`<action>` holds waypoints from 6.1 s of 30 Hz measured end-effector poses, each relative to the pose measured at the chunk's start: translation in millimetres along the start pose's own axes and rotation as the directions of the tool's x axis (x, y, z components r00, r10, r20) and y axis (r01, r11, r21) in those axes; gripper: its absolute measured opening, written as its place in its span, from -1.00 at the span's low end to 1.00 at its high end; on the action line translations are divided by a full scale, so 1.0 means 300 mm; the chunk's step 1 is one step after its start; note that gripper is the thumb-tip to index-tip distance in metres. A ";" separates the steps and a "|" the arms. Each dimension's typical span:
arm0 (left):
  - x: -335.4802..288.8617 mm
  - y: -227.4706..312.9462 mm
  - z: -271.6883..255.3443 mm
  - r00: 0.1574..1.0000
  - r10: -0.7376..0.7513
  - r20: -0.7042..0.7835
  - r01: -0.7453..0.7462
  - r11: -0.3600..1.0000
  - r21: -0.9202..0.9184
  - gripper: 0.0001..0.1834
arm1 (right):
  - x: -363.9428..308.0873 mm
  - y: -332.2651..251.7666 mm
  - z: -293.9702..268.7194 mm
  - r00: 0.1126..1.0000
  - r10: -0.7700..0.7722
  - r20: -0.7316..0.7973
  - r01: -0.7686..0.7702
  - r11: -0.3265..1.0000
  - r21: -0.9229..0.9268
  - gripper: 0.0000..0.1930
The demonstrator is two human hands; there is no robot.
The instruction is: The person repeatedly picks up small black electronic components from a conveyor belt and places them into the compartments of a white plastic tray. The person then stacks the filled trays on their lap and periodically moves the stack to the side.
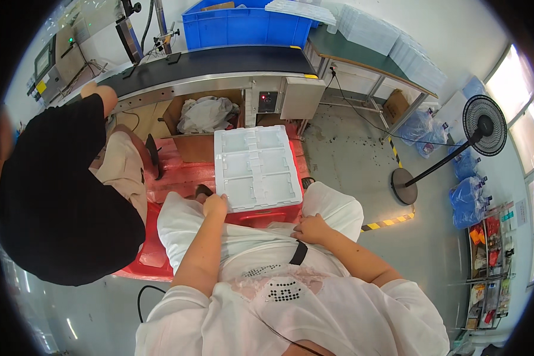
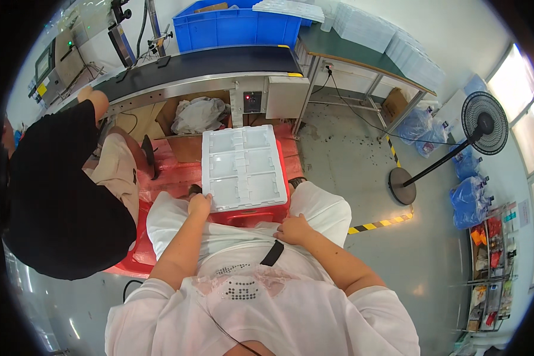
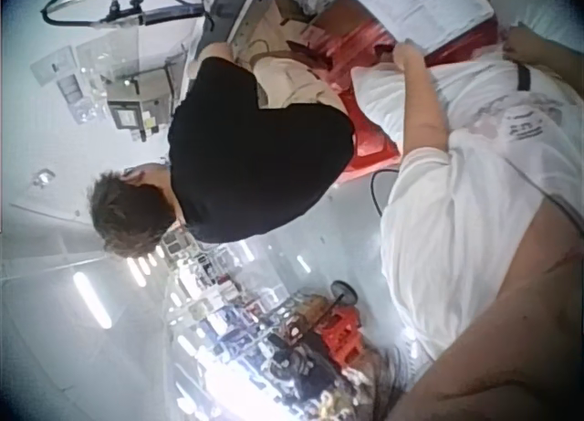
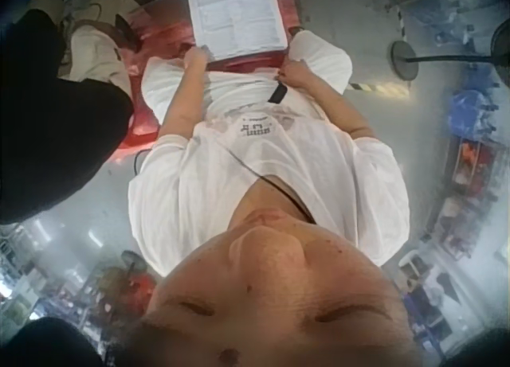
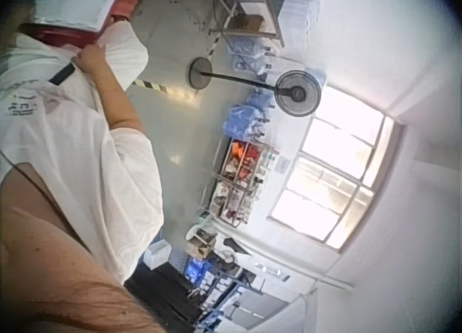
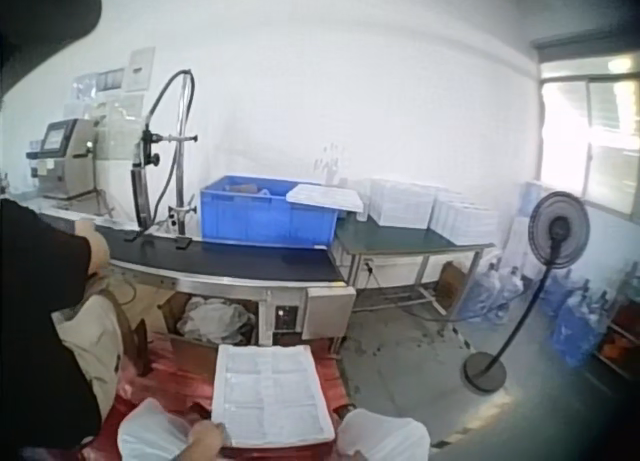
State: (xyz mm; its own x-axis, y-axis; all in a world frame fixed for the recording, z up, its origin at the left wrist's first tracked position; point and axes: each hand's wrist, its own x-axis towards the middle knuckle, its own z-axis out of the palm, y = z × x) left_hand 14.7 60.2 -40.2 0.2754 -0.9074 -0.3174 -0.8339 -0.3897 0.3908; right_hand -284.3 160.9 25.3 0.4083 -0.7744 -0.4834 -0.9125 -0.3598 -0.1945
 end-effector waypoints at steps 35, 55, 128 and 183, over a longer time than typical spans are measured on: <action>1.044 0.520 -1.009 0.676 0.364 -0.640 -0.066 0.896 0.439 -0.52 | 1.254 -0.094 -1.397 0.535 0.423 -0.732 -0.495 0.858 0.134 -0.49; 0.427 0.248 -0.382 0.882 0.402 -0.246 -0.438 0.506 -0.743 -0.84 | 0.725 0.180 -0.593 0.841 0.256 -0.477 0.136 0.753 0.644 -0.74; 0.515 0.478 -0.795 0.596 0.397 -0.698 -0.776 0.508 -0.374 -0.68 | 0.565 -0.021 -1.029 0.490 0.320 -0.811 0.453 0.701 0.550 -0.78; 0.177 -0.130 0.085 0.921 0.347 0.178 -0.260 0.886 -0.383 -0.26 | 0.464 0.047 0.074 0.513 0.769 -0.380 -0.494 0.627 0.602 -0.41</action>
State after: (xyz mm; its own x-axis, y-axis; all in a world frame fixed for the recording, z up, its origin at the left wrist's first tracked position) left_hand 49.7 31.1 -94.3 -0.1207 -0.9429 -0.3105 -0.6276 -0.1699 0.7598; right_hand -240.9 59.4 -63.7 -0.4837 -0.8722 -0.0730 -0.7880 0.4702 -0.3974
